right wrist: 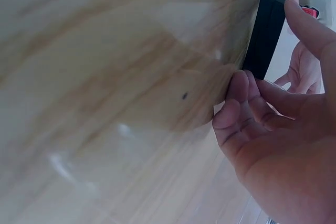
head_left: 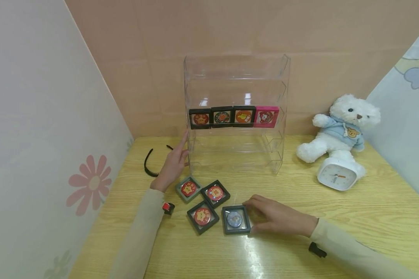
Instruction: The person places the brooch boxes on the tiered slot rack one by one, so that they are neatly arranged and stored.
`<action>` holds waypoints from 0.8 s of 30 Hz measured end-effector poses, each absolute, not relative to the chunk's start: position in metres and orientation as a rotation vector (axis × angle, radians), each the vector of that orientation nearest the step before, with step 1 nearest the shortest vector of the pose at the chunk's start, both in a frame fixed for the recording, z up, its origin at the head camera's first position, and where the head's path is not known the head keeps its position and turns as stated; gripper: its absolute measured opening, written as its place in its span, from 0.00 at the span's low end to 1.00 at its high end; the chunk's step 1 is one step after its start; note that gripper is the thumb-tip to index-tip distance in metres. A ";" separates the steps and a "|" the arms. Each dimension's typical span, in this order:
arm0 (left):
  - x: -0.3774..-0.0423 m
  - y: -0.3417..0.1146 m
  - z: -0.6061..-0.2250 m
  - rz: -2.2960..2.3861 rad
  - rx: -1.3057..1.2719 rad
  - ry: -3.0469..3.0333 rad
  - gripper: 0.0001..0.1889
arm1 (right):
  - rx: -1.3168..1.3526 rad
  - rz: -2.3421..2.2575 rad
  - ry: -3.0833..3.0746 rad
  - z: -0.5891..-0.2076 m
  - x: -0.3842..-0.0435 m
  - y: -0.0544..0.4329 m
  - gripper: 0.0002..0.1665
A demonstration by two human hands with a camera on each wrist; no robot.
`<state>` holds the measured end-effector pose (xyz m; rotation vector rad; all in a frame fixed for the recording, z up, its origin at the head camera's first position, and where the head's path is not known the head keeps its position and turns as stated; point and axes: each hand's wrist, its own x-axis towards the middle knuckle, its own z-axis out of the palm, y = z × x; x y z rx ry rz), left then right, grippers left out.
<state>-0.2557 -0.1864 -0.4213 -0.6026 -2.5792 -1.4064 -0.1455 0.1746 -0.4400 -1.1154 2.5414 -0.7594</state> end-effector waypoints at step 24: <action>-0.257 -0.187 -0.425 -1.463 -0.629 -2.549 0.38 | -0.967 -1.018 2.442 -0.438 -0.139 0.168 0.42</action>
